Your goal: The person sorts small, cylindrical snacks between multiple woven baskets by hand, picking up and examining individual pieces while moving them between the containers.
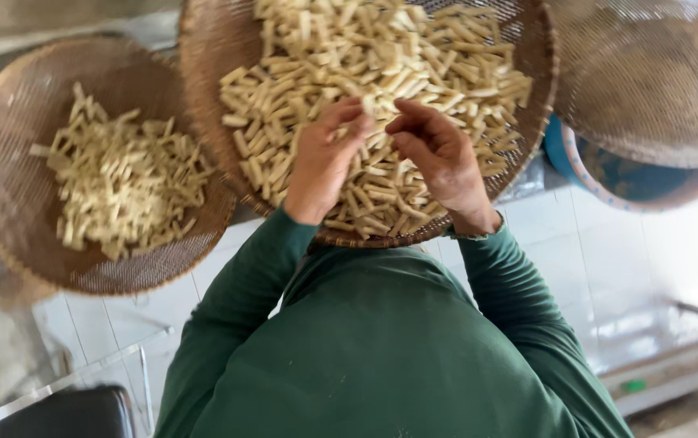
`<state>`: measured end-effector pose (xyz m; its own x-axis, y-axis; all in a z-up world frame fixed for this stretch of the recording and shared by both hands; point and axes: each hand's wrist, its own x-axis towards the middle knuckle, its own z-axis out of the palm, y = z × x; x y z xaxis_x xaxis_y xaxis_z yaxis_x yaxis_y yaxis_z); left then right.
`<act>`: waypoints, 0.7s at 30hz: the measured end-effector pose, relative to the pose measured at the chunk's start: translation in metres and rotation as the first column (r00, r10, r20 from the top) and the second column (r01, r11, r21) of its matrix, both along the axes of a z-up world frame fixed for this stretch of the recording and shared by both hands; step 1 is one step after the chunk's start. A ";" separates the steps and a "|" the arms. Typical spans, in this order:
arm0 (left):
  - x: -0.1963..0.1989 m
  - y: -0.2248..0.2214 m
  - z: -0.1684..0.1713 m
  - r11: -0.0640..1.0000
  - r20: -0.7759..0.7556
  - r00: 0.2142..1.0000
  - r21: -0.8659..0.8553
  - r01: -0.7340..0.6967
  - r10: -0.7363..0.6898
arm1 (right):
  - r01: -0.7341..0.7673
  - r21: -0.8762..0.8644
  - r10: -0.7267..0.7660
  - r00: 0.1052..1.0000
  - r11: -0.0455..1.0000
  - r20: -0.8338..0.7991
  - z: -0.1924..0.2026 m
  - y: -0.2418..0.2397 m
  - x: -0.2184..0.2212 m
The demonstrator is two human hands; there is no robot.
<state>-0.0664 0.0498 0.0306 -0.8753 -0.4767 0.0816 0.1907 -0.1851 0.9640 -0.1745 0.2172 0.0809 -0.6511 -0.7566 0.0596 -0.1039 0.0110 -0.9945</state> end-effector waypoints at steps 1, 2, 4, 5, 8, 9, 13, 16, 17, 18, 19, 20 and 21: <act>0.003 -0.005 0.001 0.994 0.040 0.999 -0.109 0.005 -0.001 | -0.002 -0.004 0.002 1.000 1.000 0.002 0.002 0.005 -0.001; 0.003 -0.005 0.002 0.999 0.063 0.998 -0.045 0.008 -0.005 | 0.015 -0.006 -0.015 1.000 1.000 0.005 0.003 0.015 -0.001; 0.004 -0.006 0.001 0.992 0.035 0.999 0.122 0.019 -0.023 | 0.114 0.071 -0.103 0.985 0.991 -0.142 0.001 0.045 -0.005; 0.005 -0.007 0.000 0.973 -0.014 0.999 0.227 0.032 -0.030 | 0.205 0.146 -0.156 0.945 0.968 -0.288 -0.002 0.066 -0.008; 0.013 -0.012 0.005 0.931 0.000 0.997 0.359 0.072 -0.078 | 0.365 0.225 -0.185 0.805 0.903 -0.563 -0.022 0.149 -0.032; 0.015 -0.014 0.007 0.915 -0.030 0.995 0.390 0.103 -0.099 | 0.394 0.232 -0.174 0.761 0.889 -0.625 -0.030 0.187 -0.043; 0.029 -0.010 0.011 0.850 -0.032 0.997 0.520 0.078 -0.073 | 0.645 0.387 -0.014 0.525 0.659 -0.851 -0.055 0.361 -0.120; 0.038 -0.005 0.003 0.804 -0.005 0.999 0.593 0.040 -0.047 | 0.751 0.640 0.249 0.596 0.163 -0.763 -0.075 0.469 -0.192; 0.040 -0.003 0.001 0.793 0.001 0.999 0.608 0.031 -0.040 | 0.731 0.681 0.325 0.634 0.046 -0.702 -0.080 0.495 -0.213; 0.040 0.001 -0.002 0.783 0.002 0.999 0.622 0.024 -0.033 | 0.700 0.712 0.376 0.645 0.058 -0.665 -0.088 0.511 -0.233; 0.040 0.006 -0.004 0.779 0.005 1.000 0.627 0.016 -0.024 | 0.668 0.741 0.427 0.652 0.068 -0.626 -0.094 0.525 -0.251; 0.040 0.012 -0.006 0.779 0.013 1.000 0.627 -0.002 -0.008 | 0.635 0.769 0.476 0.654 0.076 -0.587 -0.097 0.536 -0.267; 0.040 0.019 -0.009 0.779 0.022 1.000 0.627 -0.020 0.008 | 0.589 0.808 0.542 0.671 0.026 -0.507 -0.102 0.542 -0.282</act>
